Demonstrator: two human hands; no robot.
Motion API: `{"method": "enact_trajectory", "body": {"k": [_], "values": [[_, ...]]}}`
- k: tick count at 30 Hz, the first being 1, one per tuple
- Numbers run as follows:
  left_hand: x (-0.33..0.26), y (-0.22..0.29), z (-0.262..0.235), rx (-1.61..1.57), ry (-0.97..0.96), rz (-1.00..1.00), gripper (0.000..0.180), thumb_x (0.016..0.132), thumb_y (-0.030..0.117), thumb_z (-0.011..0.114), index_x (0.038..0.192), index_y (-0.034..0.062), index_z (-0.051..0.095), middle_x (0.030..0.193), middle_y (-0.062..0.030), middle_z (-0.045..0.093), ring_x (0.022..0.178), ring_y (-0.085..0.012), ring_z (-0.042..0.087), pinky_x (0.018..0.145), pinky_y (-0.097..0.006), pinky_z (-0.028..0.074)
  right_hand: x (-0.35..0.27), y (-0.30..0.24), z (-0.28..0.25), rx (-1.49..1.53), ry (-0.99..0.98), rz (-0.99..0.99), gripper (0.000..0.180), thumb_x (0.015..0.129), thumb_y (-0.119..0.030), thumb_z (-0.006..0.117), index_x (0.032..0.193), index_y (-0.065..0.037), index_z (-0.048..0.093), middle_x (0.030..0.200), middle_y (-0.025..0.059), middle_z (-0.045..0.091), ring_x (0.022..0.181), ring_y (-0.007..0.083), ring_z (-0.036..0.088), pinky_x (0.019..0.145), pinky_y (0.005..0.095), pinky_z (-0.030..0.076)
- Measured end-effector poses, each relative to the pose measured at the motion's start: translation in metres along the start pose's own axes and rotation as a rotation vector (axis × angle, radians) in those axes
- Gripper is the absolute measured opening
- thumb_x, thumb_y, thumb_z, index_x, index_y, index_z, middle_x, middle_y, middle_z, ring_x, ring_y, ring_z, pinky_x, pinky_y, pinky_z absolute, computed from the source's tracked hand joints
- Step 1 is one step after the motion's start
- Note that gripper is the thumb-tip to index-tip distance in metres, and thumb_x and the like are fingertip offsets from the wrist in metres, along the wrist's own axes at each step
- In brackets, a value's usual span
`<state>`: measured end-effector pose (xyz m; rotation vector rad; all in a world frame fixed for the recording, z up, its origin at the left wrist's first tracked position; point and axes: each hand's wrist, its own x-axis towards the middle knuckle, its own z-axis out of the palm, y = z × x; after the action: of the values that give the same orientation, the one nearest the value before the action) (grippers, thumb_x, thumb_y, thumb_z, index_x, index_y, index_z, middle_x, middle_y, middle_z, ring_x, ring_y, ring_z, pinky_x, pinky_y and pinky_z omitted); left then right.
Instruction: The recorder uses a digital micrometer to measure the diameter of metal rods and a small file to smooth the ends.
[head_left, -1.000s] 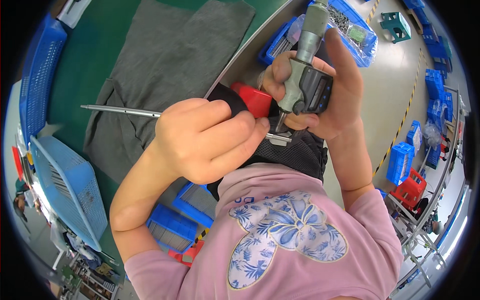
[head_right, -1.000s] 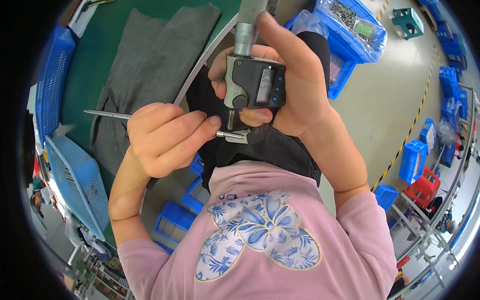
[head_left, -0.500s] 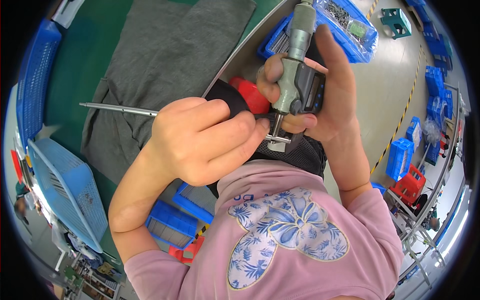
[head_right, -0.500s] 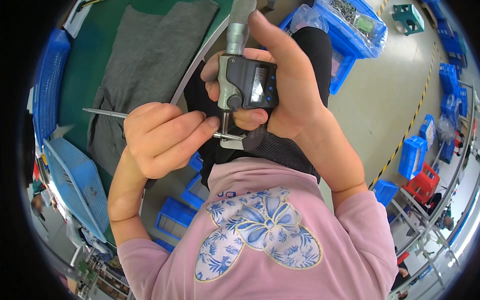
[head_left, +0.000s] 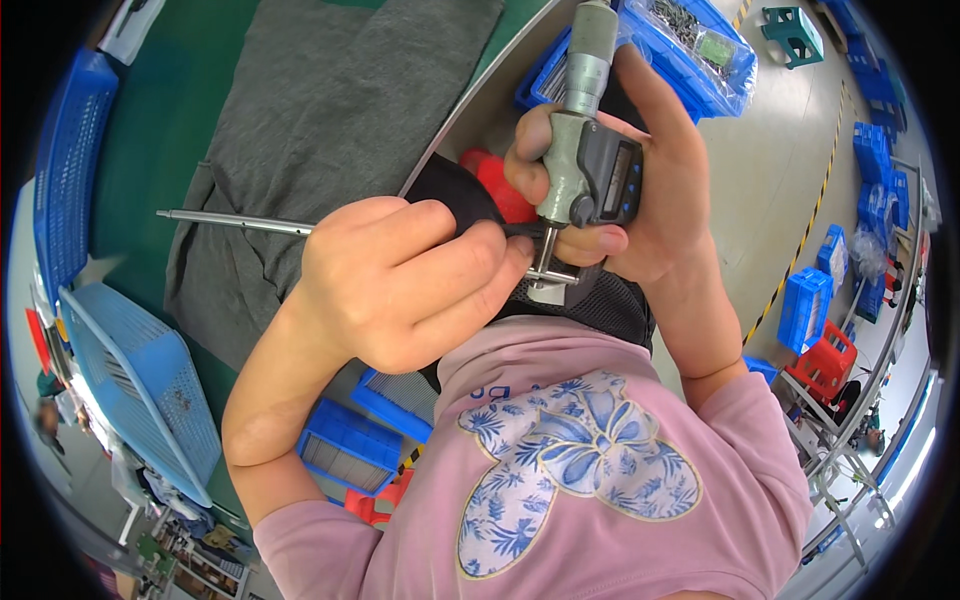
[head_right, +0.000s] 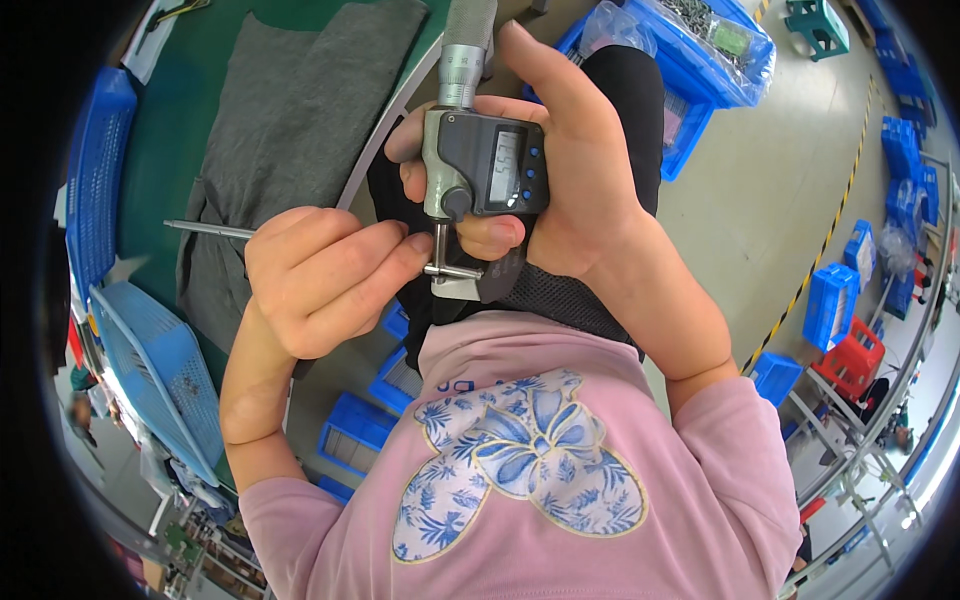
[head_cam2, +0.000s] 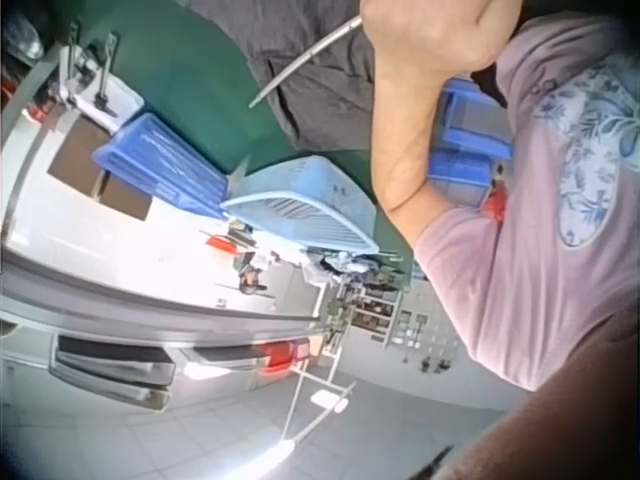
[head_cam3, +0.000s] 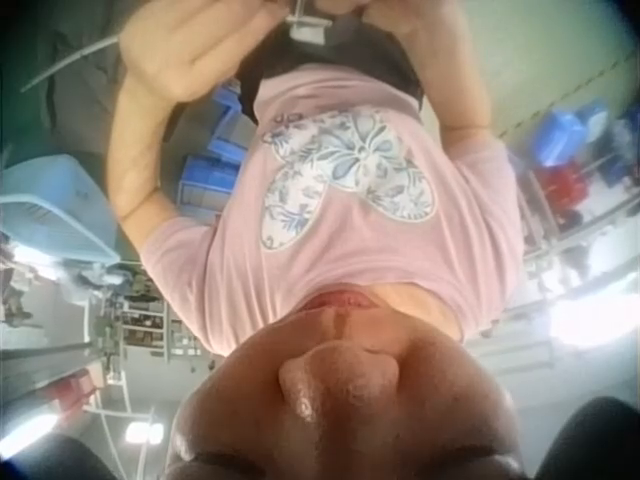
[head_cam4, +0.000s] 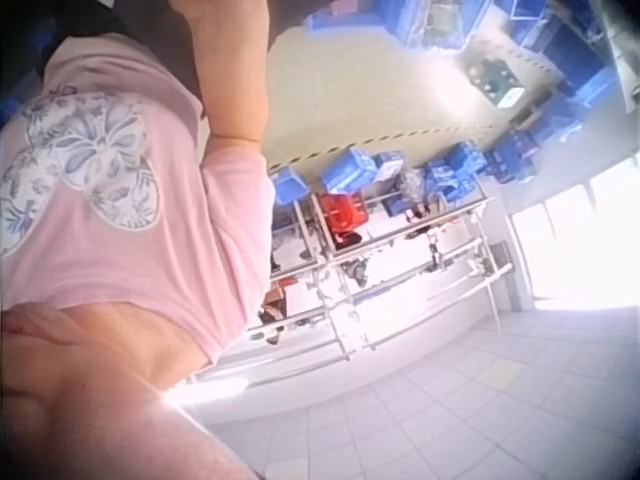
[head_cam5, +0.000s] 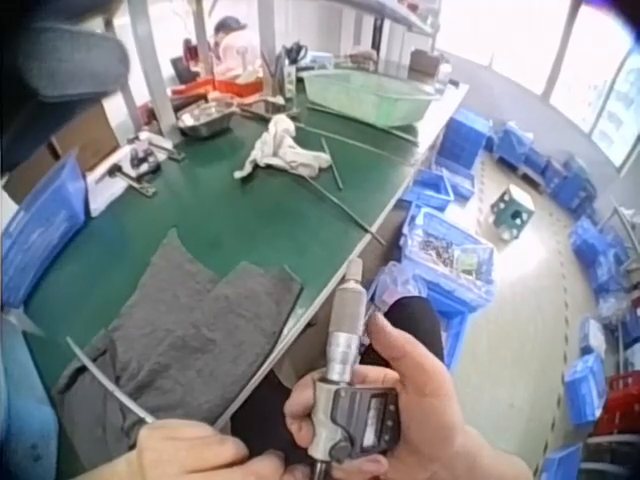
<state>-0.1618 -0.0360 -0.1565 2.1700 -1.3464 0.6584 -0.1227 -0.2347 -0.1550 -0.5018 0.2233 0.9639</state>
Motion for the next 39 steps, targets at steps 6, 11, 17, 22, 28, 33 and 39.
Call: {"method": "enact_trajectory", "body": {"k": [6, 11, 17, 22, 28, 33, 39], "values": [[0.000, 0.001, -0.001, -0.006, -0.001, -0.010, 0.022, 0.060, 0.006, 0.064, 0.082, 0.0027, 0.066, 0.071, -0.0050, 0.061, 0.049, -0.0141, 0.048, 0.039, -0.024, 0.034, 0.000, 0.001, 0.000, 0.021, 0.016, -0.009, 0.074, 0.089, -0.060, 0.024, 0.101, 0.006, 0.053, 0.083, 0.0198, 0.053, 0.034, 0.0151, 0.038, 0.029, 0.0233, 0.034], [0.003, 0.002, -0.004, -0.002, -0.035, -0.015, 0.023, 0.060, 0.006, 0.064, 0.083, 0.0031, 0.066, 0.071, -0.0049, 0.061, 0.051, -0.0143, 0.049, 0.040, -0.024, 0.035, -0.001, 0.001, 0.000, 0.044, 0.029, -0.022, 0.074, 0.088, -0.061, 0.026, 0.099, 0.007, 0.053, 0.083, 0.0199, 0.053, 0.034, 0.0156, 0.038, 0.029, 0.0236, 0.035], [0.000, 0.002, -0.004, 0.009, -0.044, -0.015, 0.023, 0.060, 0.006, 0.063, 0.083, 0.0034, 0.066, 0.073, -0.0048, 0.062, 0.051, -0.0147, 0.050, 0.040, -0.025, 0.035, 0.000, 0.004, -0.001, -0.001, 0.001, -0.033, 0.075, 0.089, -0.060, 0.024, 0.098, 0.008, 0.053, 0.082, 0.0196, 0.053, 0.033, 0.0156, 0.037, 0.030, 0.0234, 0.035], [0.000, 0.001, -0.004, 0.003, -0.044, -0.011, 0.024, 0.060, 0.005, 0.063, 0.084, 0.0034, 0.066, 0.072, -0.0047, 0.061, 0.052, -0.0147, 0.051, 0.040, -0.025, 0.035, 0.001, 0.005, -0.004, 0.052, -0.012, -0.043, 0.075, 0.089, -0.060, 0.025, 0.097, 0.009, 0.053, 0.082, 0.0191, 0.054, 0.033, 0.0158, 0.037, 0.030, 0.0235, 0.035], [0.002, 0.001, -0.004, -0.002, -0.090, -0.028, 0.022, 0.059, 0.002, 0.064, 0.081, 0.0045, 0.066, 0.072, -0.0041, 0.061, 0.052, -0.0152, 0.052, 0.041, -0.025, 0.036, 0.000, 0.006, 0.005, 0.074, 0.122, -0.020, 0.078, 0.087, -0.064, 0.028, 0.092, 0.008, 0.057, 0.078, 0.0217, 0.057, 0.034, 0.0181, 0.042, 0.029, 0.0234, 0.035], [-0.004, -0.003, -0.001, 0.021, 0.000, 0.026, 0.032, 0.047, 0.013, 0.058, 0.076, 0.0042, 0.067, 0.070, -0.0022, 0.058, 0.050, -0.0106, 0.045, 0.040, -0.022, 0.032, 0.004, 0.011, -0.001, 0.095, 0.023, -0.034, 0.071, 0.089, -0.054, 0.031, 0.098, 0.011, 0.056, 0.081, 0.0226, 0.060, 0.036, 0.0202, 0.046, 0.034, 0.0257, 0.040], [-0.002, -0.001, -0.005, 0.033, -0.017, 0.012, 0.031, 0.048, 0.012, 0.059, 0.077, 0.0046, 0.067, 0.071, -0.0018, 0.059, 0.051, -0.0107, 0.046, 0.040, -0.022, 0.033, 0.001, 0.006, -0.004, 0.057, -0.156, -0.035, 0.056, 0.081, -0.030, 0.037, 0.111, 0.017, 0.049, 0.088, 0.0262, 0.060, 0.043, 0.0256, 0.054, 0.041, 0.0284, 0.048]]}}
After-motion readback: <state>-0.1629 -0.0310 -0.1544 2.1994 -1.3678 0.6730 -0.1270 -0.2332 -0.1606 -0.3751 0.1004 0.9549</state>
